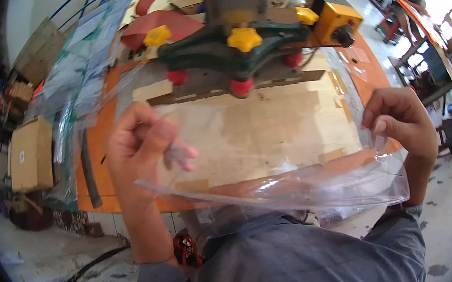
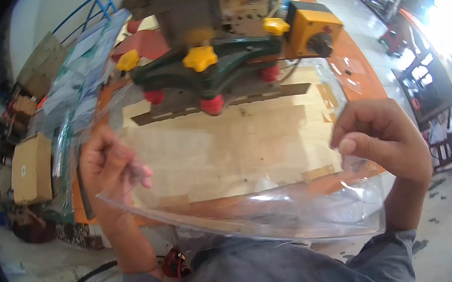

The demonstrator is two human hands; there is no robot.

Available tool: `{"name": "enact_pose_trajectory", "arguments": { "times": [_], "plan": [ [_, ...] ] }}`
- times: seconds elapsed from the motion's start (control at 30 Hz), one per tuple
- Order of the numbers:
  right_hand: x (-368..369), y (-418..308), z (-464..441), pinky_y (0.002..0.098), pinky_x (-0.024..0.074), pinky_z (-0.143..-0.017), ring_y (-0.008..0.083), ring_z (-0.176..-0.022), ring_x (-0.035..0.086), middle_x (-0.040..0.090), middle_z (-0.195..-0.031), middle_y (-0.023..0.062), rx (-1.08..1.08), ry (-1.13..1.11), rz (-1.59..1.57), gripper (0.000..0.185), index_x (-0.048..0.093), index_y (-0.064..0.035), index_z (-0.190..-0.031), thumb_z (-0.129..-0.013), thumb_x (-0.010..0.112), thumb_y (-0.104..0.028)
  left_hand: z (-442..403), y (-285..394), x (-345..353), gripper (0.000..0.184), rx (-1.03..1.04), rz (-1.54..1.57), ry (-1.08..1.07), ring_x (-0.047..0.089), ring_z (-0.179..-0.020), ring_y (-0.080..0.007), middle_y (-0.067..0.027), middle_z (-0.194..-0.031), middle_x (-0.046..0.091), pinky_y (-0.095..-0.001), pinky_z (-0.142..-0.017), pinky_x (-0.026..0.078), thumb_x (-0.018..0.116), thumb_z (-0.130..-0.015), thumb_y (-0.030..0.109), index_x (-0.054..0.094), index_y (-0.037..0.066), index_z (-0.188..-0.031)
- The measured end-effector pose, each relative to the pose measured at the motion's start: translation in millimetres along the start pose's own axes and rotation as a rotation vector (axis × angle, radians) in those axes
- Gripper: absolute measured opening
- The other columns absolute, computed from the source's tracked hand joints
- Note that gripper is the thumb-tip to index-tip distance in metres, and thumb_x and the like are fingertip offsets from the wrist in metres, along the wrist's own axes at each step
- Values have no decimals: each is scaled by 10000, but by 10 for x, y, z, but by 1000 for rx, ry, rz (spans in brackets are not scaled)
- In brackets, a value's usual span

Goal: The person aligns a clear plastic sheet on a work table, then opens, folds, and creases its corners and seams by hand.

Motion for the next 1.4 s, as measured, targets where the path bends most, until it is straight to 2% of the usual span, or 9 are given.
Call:
{"name": "enact_pose_trajectory", "arguments": {
  "times": [0.23, 0.5, 0.6, 0.73, 0.83, 1.03, 1.1, 1.23, 1.4],
  "plan": [
    [224, -333, 111, 244, 516, -593, 133, -736, 701, 711, -824, 66, -308, 176, -30, 254, 717, 36, -1040, -874, 807, -134, 49, 126, -182, 274, 119, -67, 60, 569, -428, -146, -77, -622, 605, -269, -387, 478, 734, -958, 187, 501, 53, -906],
    [316, -352, 90, 236, 522, -586, 127, -713, 706, 747, -856, 70, -429, -136, 30, 137, 755, 21, -976, -859, 809, -26, 274, 454, -361, 271, 75, 82, -206, 567, -404, -142, -99, -584, 584, -235, -301, 405, 660, -1023, 208, 463, 37, -952],
    [363, -162, 2, 223, 518, -698, 75, -767, 674, 719, -829, 28, -148, -24, -131, 164, 725, 17, -1007, -987, 712, -146, 251, 296, -477, 265, 107, 115, -90, 586, -435, -138, -80, -604, 558, -227, -308, 408, 666, -1018, 201, 466, 48, -938],
    [357, 174, -135, 222, 504, -679, 82, -775, 682, 719, -829, 28, -115, -127, -195, 487, 704, -2, -1093, -1082, 513, -450, 200, 36, -588, 305, 146, -101, 106, 578, -442, -111, -35, -648, 548, -210, -317, 415, 718, -986, 225, 473, 79, -878],
    [438, 362, -135, 233, 511, -718, 102, -822, 694, 727, -856, 44, -131, -83, -319, 536, 697, 1, -1114, -1076, 498, -494, 231, -158, -678, 324, 183, -114, 273, 573, -447, -90, -9, -675, 567, -200, -324, 416, 753, -961, 244, 483, 96, -858],
    [673, 297, 7, 265, 526, -821, 70, -907, 656, 719, -896, 32, -74, -11, -430, 349, 678, 32, -1125, -996, 717, -290, 357, -295, -817, 325, 255, -130, 368, 577, -465, -79, 4, -691, 582, -194, -338, 432, 776, -943, 251, 498, 101, -869],
    [680, 232, 113, 292, 498, -695, 158, -789, 669, 702, -837, 87, 48, 95, -299, 363, 694, 33, -906, -898, 783, -319, 358, -298, -827, 329, 286, -151, 360, 578, -468, -78, 0, -682, 577, -193, -343, 437, 781, -939, 259, 501, 99, -873],
    [670, 231, 265, 290, 485, -660, 157, -726, 645, 684, -793, 84, 6, 111, -252, 291, 678, 27, -855, -863, 796, -239, 339, -283, -773, 343, 360, -176, 258, 528, -443, -76, -18, -646, 557, -190, -354, 408, 793, -929, 293, 522, 87, -887],
    [703, 611, 260, 268, 507, -695, 123, -759, 658, 696, -826, 58, 15, 101, -411, 473, 669, 52, -983, -992, 676, -421, 213, -447, -818, 346, 466, -222, 279, 477, -419, -83, -42, -633, 554, -211, -354, 394, 784, -936, 302, 528, 73, -893]
  ]
}}
Point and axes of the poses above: each hand's wrist, its own z-axis away from the middle knuckle, its own x-axis out of the palm, y = z × x, the point moved 3 cm from there along -z, towards the middle knuckle
